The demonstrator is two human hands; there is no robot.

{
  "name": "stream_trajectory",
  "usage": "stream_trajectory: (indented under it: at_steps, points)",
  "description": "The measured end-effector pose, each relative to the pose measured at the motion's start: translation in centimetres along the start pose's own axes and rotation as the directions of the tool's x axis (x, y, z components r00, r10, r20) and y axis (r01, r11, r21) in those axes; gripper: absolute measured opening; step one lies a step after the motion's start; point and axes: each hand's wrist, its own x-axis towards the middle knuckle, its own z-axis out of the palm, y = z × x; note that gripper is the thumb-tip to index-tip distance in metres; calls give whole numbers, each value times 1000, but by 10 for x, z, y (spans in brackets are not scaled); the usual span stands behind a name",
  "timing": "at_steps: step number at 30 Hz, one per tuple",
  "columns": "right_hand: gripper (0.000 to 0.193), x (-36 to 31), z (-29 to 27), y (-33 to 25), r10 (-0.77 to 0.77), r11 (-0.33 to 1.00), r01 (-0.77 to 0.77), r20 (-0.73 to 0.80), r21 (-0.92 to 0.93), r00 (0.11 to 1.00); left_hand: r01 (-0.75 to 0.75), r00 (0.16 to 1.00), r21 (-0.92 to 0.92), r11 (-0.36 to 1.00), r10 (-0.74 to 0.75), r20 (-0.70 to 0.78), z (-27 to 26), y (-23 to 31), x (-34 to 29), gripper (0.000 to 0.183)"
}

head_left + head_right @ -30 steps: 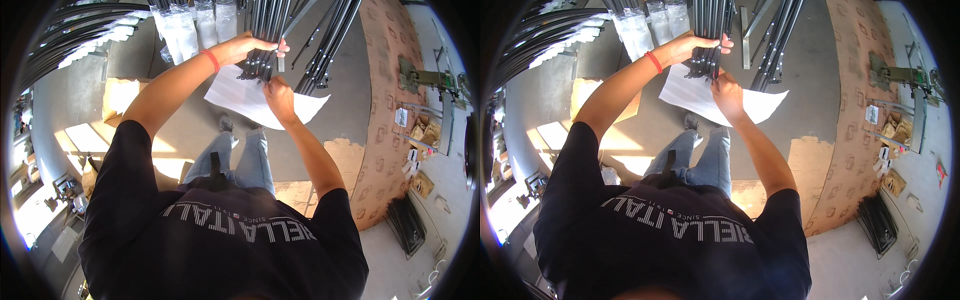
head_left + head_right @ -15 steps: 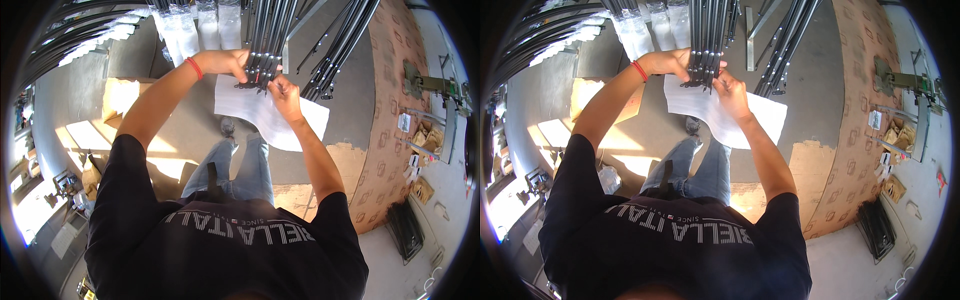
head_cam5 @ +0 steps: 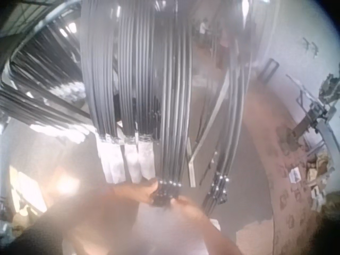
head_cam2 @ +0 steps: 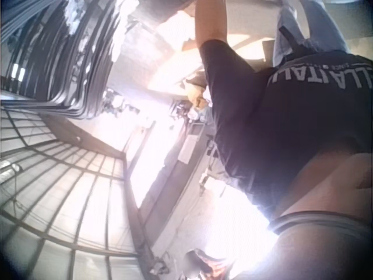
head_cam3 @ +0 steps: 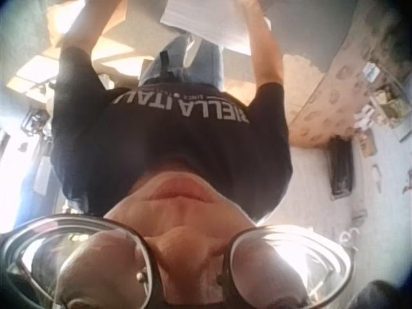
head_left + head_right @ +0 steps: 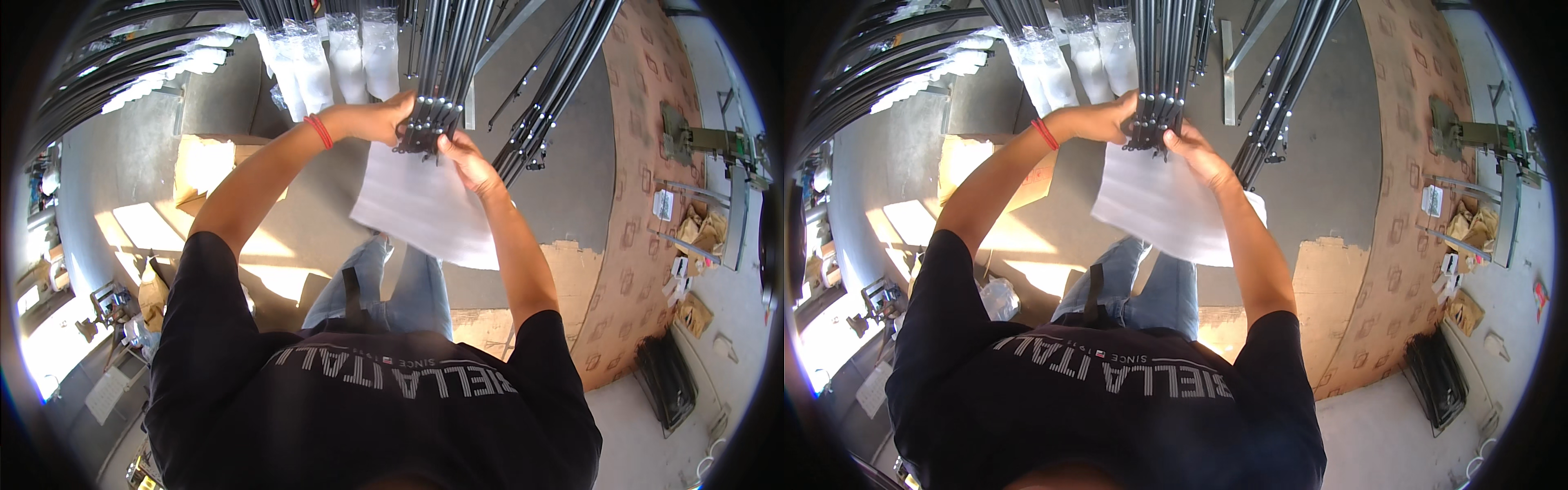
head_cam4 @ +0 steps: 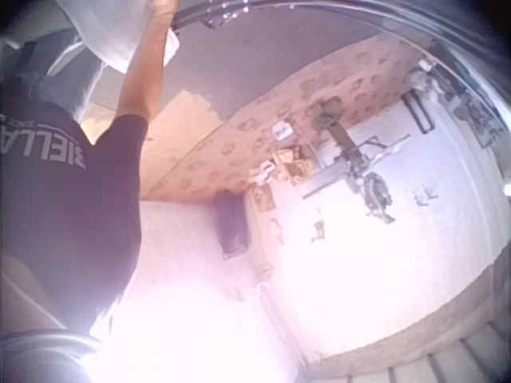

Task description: The person wraps the ends of black metal pipes hanging from a rack with white foam sheets and secures them with clear tape. They repeatedly apply a sheet, wrap it around the bottom of the pipe, and tape it in place.

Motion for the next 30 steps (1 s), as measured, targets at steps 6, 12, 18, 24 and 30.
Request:
stream_trajectory:
  at_steps: [6, 12, 18, 24, 30]
  points:
    - [47, 15, 3, 14, 28, 963, -66, 150, 259, 988, 71, 996, 30, 997, -69, -59, 9, -11, -7, 49]
    - [52, 5, 18, -3, 48, 944, -109, 197, 312, 979, 310, 944, 113, 944, -320, 79, 32, -16, -33, 44]
    - [57, 8, 10, -5, 22, 958, -94, 258, 271, 966, -1, 982, -237, 972, -43, -181, 169, -80, -27, 73]
    - [53, 8, -5, -10, -3, 978, -60, 300, 199, 954, 335, 901, -112, 935, -353, -254, 176, -68, -18, 69]
    - [48, 9, -13, -9, 16, 979, -76, 299, 189, 954, 379, 902, 209, 901, -309, -301, 102, 2, -46, 34]
